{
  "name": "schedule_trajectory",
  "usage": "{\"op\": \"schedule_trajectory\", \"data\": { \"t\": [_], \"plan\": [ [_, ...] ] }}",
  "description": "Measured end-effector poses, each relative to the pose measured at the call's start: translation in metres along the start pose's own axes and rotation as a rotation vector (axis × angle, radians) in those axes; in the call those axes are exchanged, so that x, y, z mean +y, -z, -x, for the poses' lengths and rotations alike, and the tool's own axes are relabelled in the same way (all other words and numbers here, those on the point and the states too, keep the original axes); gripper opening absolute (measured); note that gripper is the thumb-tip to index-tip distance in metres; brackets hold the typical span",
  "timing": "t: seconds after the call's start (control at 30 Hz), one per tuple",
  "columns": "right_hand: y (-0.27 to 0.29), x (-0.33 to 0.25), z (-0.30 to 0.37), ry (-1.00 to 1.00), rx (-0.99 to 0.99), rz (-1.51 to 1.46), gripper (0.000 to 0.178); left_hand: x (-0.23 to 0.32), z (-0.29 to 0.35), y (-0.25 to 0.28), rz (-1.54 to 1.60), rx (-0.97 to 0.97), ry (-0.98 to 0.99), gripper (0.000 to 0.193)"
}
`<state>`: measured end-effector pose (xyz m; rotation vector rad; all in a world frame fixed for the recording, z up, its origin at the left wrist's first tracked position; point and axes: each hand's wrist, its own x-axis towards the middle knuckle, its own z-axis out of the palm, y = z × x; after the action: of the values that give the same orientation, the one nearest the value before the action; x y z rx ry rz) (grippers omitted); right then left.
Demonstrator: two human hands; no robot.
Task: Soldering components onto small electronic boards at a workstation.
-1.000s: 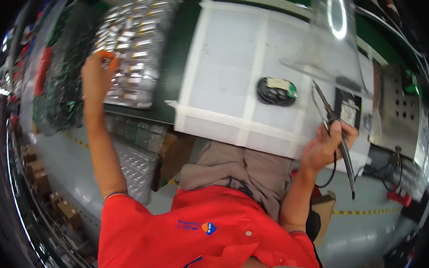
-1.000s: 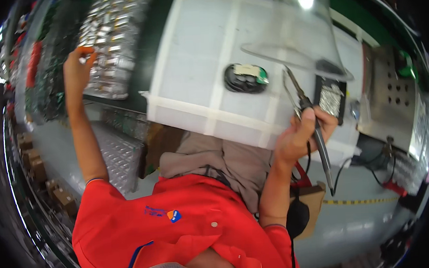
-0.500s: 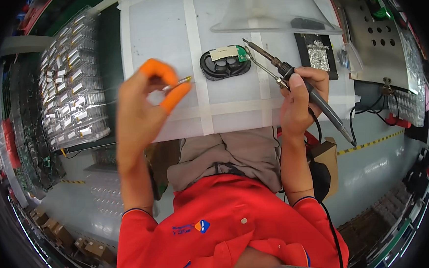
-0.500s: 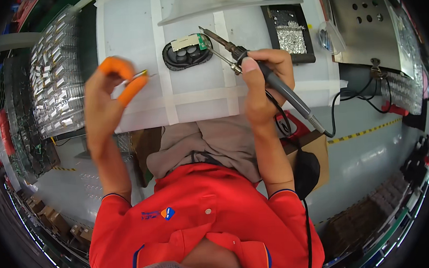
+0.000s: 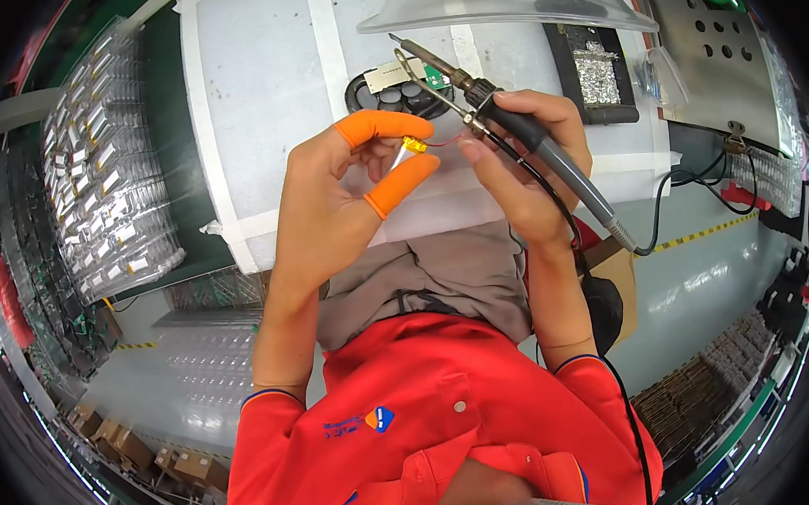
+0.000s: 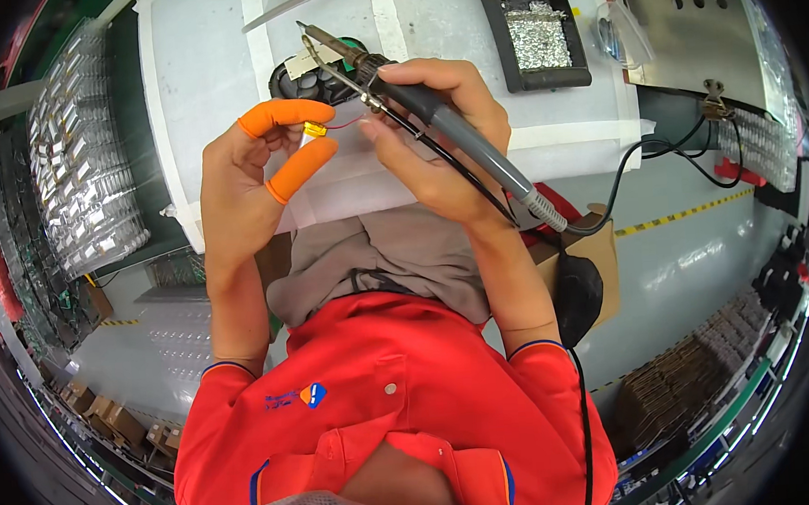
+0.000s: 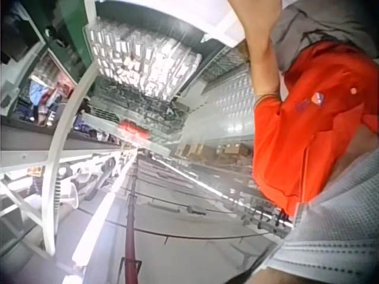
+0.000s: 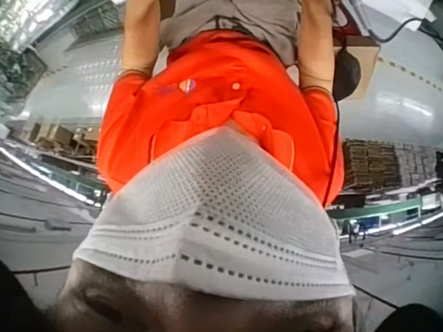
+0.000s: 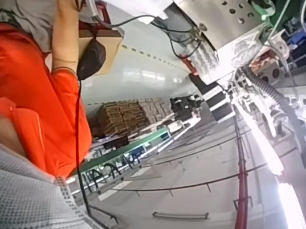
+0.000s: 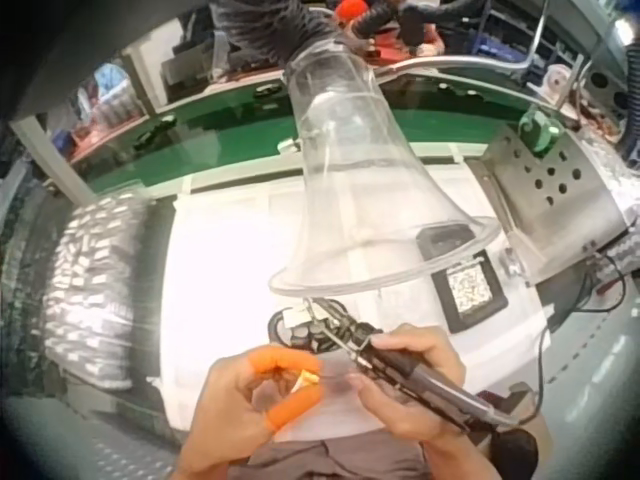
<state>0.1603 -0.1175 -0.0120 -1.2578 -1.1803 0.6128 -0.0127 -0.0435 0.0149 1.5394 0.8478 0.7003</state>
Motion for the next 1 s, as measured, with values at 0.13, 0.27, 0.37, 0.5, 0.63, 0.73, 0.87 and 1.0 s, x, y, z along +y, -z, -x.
{"op": "schedule_trajectory", "data": {
  "t": [0.13,0.27,0.37,0.5,0.63,0.73,0.87,1.0],
  "plan": [
    [0.0007,0.0009,-0.0001,0.014,-0.022,-0.038,0.046,-0.0013,-0.0010,-0.0015,-0.023,-0.006,0.006,0.023],
    [0.0019,0.0022,0.0002,-0.014,-0.046,-0.063,0.046,0.0001,0.0005,-0.0028,-0.045,-0.018,0.043,0.025],
    [0.0018,0.0036,0.0001,-0.022,-0.066,-0.110,0.047,0.0013,0.0020,-0.0022,-0.062,-0.041,0.068,0.026],
    [0.0028,0.0041,0.0010,-0.016,-0.070,-0.112,0.048,-0.0019,0.0002,-0.0044,-0.047,-0.024,0.041,0.025],
    [0.0049,0.0046,0.0005,-0.001,-0.091,-0.097,0.050,-0.0045,0.0002,-0.0090,-0.024,-0.017,0.011,0.023],
    [0.0051,0.0047,0.0005,0.005,-0.091,-0.102,0.049,-0.0036,0.0006,-0.0096,-0.058,-0.016,-0.021,0.023],
    [0.0044,0.0045,0.0004,0.020,-0.080,-0.115,0.050,0.0009,0.0009,-0.0073,-0.121,-0.077,0.058,0.026],
    [0.0046,0.0040,0.0003,0.011,-0.081,-0.133,0.050,0.0054,0.0008,-0.0087,-0.150,-0.098,0.074,0.024]
  ]
}}
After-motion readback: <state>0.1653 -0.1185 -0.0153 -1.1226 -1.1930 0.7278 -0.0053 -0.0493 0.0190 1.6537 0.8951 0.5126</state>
